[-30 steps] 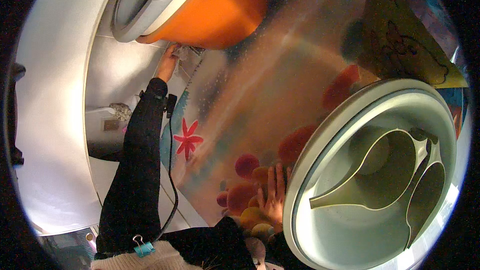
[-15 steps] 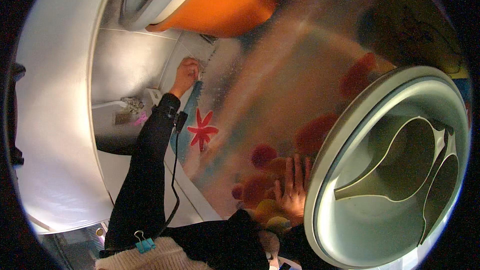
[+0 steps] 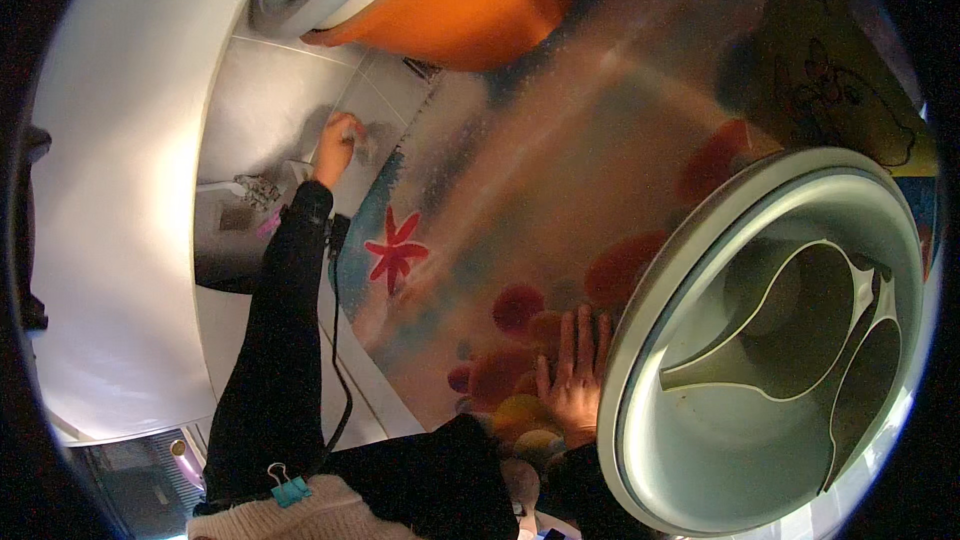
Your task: The person wipes the floor with a white cloth, moving around a colorful mat and a small green basin. They repeatedly wipe different sections of the floor, occasionally repositioning the basin and handling the cloth.
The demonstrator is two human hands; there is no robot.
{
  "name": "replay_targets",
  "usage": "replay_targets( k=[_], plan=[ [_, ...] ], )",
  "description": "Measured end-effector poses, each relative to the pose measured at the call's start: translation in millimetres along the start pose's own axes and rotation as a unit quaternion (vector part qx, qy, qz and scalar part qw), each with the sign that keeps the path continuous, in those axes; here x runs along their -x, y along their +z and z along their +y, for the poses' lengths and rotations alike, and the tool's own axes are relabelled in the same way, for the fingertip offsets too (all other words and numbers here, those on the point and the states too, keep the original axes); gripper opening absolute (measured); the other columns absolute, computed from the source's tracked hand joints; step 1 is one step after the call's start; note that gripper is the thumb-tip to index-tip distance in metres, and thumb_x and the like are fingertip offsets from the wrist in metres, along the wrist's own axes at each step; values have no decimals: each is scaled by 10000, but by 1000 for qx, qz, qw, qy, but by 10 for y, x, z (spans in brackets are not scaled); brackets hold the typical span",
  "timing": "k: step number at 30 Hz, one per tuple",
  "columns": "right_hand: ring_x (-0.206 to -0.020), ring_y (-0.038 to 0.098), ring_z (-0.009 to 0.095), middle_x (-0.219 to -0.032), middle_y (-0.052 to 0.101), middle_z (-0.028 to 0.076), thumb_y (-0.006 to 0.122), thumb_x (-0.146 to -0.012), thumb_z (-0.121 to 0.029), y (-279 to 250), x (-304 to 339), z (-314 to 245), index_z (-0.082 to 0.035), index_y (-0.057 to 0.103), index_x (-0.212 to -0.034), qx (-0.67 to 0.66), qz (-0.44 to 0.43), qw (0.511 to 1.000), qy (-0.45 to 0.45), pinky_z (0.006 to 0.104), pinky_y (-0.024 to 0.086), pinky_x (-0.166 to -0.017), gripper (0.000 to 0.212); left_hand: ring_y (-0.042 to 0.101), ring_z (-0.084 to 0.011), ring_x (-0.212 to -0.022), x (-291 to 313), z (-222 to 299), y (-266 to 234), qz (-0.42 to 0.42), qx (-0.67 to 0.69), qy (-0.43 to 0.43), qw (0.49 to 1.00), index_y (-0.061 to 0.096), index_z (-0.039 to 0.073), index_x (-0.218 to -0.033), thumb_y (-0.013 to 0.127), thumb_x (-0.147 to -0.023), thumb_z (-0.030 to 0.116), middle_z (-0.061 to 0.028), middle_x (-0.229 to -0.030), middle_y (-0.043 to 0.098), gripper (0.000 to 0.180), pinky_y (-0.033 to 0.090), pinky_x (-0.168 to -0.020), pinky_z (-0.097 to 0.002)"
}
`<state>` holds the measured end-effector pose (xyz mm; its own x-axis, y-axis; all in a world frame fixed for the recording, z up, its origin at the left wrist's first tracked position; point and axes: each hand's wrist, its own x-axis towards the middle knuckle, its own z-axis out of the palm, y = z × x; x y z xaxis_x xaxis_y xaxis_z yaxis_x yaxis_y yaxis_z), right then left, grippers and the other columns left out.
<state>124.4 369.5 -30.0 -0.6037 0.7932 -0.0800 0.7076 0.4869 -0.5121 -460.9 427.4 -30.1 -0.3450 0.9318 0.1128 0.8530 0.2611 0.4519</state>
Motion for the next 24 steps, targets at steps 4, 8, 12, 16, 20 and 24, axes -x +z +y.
replay_targets(
  k=[4, 8, 12, 16, 20, 24],
  plan=[
    [-1460, 225, 348, -1579, 261, 104, 553, -903, -394, -14, 1, -13, -116, 302, -1509, -9, -15, 1000, 12, 651, 197, -1114, 713, 587, -364, -942, -470, -359, 213, 118, -216, 37, 968, 670, 55, -973, 528, -692, -195, -127, -987, 621, 402, 468, -859, -353],
    [-1446, 248, 371, -1568, 283, 120, 553, -902, -383, -14, -1, 2, -94, 326, -1497, -15, -15, 1000, 7, 645, 222, -1109, 699, 626, -308, -985, -792, -590, 292, 94, -128, -128, 979, 699, 118, -1129, 614, -791, -16, -134, -1086, 692, 373, 495, -804, -381],
    [-1424, 291, 393, -1552, 317, 139, 548, -901, -375, -11, -10, 13, -75, 351, -1485, -28, 4, 1000, -5, 638, 254, -1099, 686, 620, -343, -1065, -780, -282, 328, 84, -149, -168, 971, 715, 139, -1134, 656, -856, 242, -143, -1130, 688, 302, 485, -897, -418],
    [-1415, 310, 393, -1549, 326, 144, 538, -898, -386, -20, -19, -12, -77, 346, -1489, 7, -3, 1000, -8, 640, 268, -1090, 694, 637, -336, -974, -525, 396, 342, 53, -119, -49, 990, 718, 100, -1104, 624, -904, 322, -128, -1098, 681, 313, 502, -842, -420],
    [-1424, 298, 384, -1558, 313, 139, 533, -896, -402, -12, -8, -27, -86, 335, -1496, 9, -2, 1000, -4, 645, 221, -1109, 706, 628, -284, -984, -202, 771, 343, 1, -48, -18, 999, 708, 51, -1033, 666, -893, 242, -112, -1051, 669, 240, 497, -858, -382],
    [-1442, 262, 373, -1568, 294, 131, 533, -896, -412, 9, 17, -30, -98, 315, -1506, 8, -7, 1000, 0, 644, 157, -1128, 720, 623, -196, -998, 75, 677, 212, -55, -33, 3, 998, 660, 24, -1011, 725, -839, 69, -75, -1149, 619, 189, 521, -787, -304]
  ],
)
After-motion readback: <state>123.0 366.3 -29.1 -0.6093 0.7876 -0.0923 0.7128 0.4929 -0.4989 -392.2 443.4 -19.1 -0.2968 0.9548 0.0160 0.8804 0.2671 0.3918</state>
